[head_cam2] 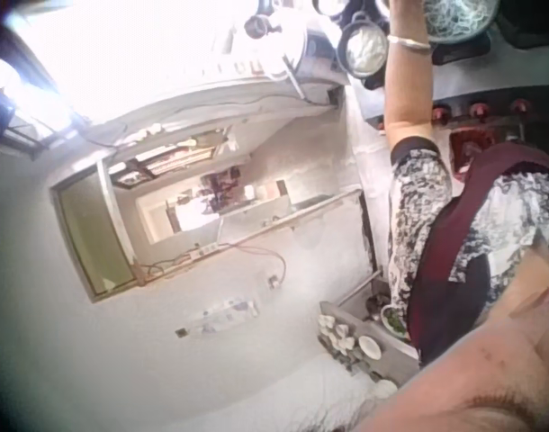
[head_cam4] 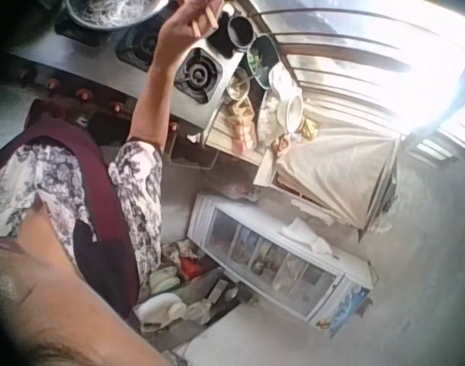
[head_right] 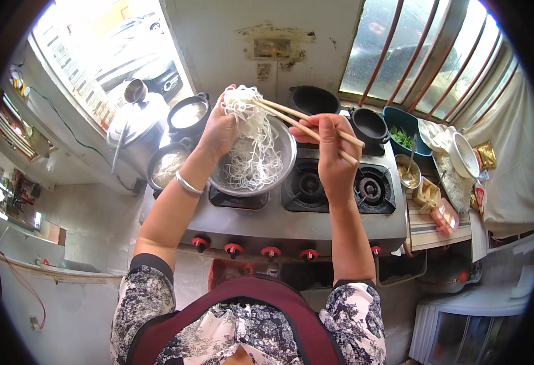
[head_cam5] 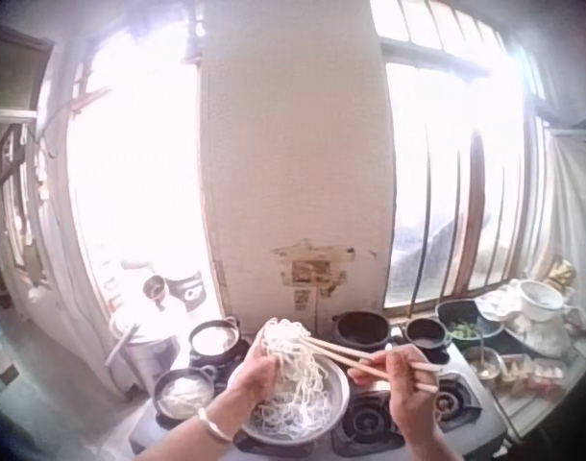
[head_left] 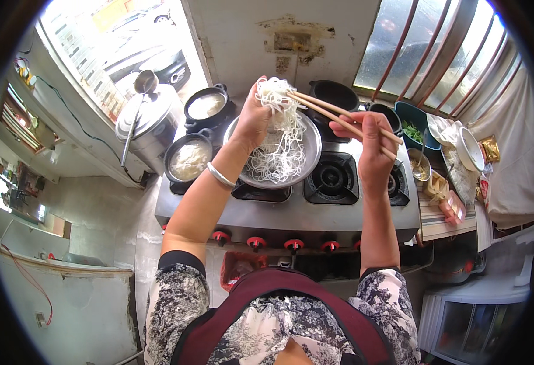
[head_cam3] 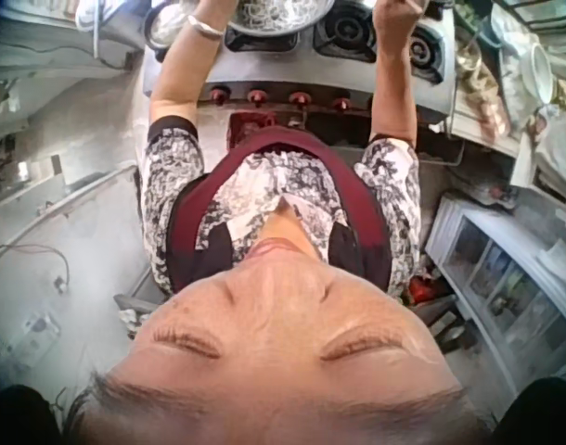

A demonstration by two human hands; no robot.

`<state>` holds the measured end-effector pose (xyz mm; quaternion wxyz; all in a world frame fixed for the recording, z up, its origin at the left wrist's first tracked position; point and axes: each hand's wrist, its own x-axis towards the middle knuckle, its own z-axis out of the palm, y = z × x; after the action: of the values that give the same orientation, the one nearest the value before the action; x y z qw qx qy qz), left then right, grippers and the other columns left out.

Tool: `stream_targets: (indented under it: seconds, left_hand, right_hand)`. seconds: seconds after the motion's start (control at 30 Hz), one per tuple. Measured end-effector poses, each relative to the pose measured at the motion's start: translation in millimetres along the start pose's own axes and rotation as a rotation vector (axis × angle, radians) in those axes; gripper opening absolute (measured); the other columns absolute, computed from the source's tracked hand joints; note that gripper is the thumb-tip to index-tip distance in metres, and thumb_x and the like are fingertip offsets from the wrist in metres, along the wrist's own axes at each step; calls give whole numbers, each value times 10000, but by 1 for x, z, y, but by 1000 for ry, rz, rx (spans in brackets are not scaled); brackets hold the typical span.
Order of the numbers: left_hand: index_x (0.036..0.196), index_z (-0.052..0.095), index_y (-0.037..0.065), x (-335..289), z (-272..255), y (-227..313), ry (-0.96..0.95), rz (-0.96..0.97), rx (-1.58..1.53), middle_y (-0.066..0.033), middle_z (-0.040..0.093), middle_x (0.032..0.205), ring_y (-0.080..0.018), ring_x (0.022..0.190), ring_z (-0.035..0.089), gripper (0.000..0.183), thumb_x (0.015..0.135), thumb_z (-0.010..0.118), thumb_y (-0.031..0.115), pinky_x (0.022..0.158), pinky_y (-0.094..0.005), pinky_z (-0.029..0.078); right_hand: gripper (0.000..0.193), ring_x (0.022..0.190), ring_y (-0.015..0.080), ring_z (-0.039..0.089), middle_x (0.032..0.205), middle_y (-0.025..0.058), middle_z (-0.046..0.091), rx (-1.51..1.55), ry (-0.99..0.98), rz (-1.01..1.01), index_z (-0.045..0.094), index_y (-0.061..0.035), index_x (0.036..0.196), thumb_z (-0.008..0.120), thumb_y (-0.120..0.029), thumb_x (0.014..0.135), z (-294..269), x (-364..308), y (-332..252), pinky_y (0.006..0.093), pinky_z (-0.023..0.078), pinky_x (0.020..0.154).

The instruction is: The person adds a yellow paste to a pot on the stove, then uses chopsticks to transfer white noodles from a bowl into two boiling pots. They stir the noodles in the pots and ladle broth into a small pot.

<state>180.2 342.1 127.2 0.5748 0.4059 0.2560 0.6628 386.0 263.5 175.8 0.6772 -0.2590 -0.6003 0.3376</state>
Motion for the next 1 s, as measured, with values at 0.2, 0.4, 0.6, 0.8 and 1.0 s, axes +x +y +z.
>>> stream_targets:
  seconds: [0.2, 0.4, 0.6, 0.8, 1.0]
  left_hand:
    - [1071, 528, 27, 13, 10, 13, 35, -22, 212, -66, 616, 923, -150, 834, 611, 265, 828, 543, -77, 727, -287, 525]
    - [1057, 542, 21, 24, 22, 53, 66, 20, 135, -94, 630, 947, -180, 834, 629, 218, 858, 504, -60, 738, -319, 547]
    - [1071, 542, 3, 39, 41, 92, -12, 99, 59, -120, 619, 965, -218, 852, 629, 240, 848, 495, -73, 747, -345, 547]
    - [1068, 556, -10, 44, 29, 126, -123, 101, -17, -120, 620, 980, -231, 896, 621, 271, 809, 537, -90, 815, -344, 523]
    - [1065, 552, -23, 47, -10, 138, -180, 160, -35, -128, 610, 990, -236, 921, 616, 239, 834, 513, -68, 842, -347, 521]
  right_hand:
    - [306, 739, 282, 672, 865, 192, 641, -21, -45, 0, 537, 41, 950, 377, -218, 981, -15, 12, -9, 335, 570, 675]
    - [299, 652, 252, 666, 938, 222, 625, 137, 138, 84, 527, 26, 1006, 413, -247, 959, -66, -12, -31, 279, 547, 504]
    - [314, 669, 276, 665, 960, 223, 611, 250, 33, 341, 522, 54, 1041, 410, -230, 968, -31, -41, 27, 306, 563, 526]
    - [289, 708, 324, 665, 836, 214, 631, 309, 208, 293, 534, 35, 950, 422, -230, 963, -23, -41, 50, 377, 576, 650]
    - [332, 754, 350, 666, 876, 219, 640, 274, 213, 68, 530, 37, 935, 380, -256, 972, -36, -2, 14, 385, 576, 663]
